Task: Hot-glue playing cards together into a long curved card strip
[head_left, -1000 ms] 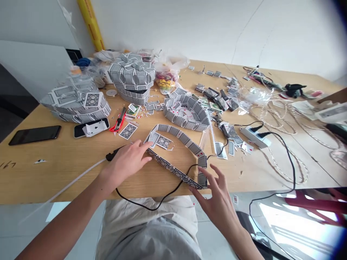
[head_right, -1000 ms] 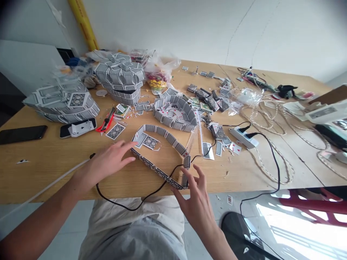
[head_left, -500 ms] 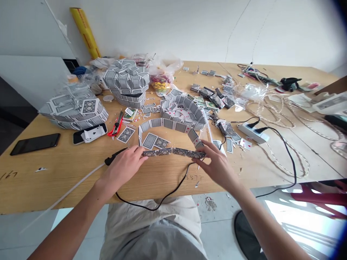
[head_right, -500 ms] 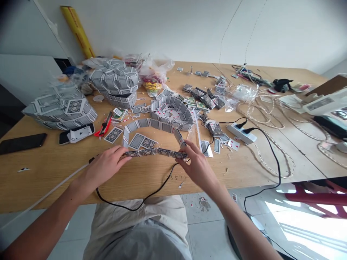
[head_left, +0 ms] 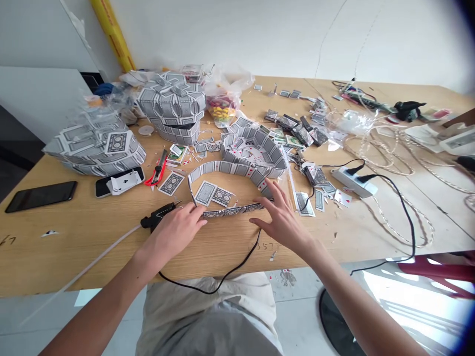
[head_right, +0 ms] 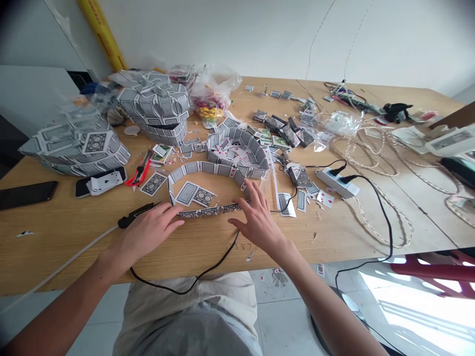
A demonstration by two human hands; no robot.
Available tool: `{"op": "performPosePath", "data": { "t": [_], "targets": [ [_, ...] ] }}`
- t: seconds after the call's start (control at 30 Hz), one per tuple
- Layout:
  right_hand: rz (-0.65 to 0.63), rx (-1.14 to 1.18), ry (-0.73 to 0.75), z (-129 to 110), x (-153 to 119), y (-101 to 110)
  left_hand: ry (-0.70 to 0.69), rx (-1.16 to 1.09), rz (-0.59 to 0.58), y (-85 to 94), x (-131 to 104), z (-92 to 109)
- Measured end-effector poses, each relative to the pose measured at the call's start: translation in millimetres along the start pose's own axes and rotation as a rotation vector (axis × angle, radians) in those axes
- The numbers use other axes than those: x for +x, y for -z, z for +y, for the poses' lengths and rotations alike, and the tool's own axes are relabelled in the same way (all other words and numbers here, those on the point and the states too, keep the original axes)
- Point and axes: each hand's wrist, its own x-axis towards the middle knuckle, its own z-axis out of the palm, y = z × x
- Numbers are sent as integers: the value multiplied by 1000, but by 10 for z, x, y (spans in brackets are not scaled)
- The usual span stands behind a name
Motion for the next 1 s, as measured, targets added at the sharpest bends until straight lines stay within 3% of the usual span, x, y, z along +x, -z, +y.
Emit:
{"op": "performPosePath", "data": {
  "t": [0.27,0.6,0.77,0.9,1.0],
  "targets": [
    [56,103,141,-64,111,-208,7,-37,9,-88,43,12],
    [68,159,199,-127,179,-201,10,-65,6,-124,59,11],
    [266,180,221,-305,113,-99,18,-158,69,25,-66,-52],
    [267,332,259,-592,19,25,-53,-262,111,220,-270,178],
    [152,570,272,-822,15,-12,-325,-319,-64,144,-439,590]
  ]
}}
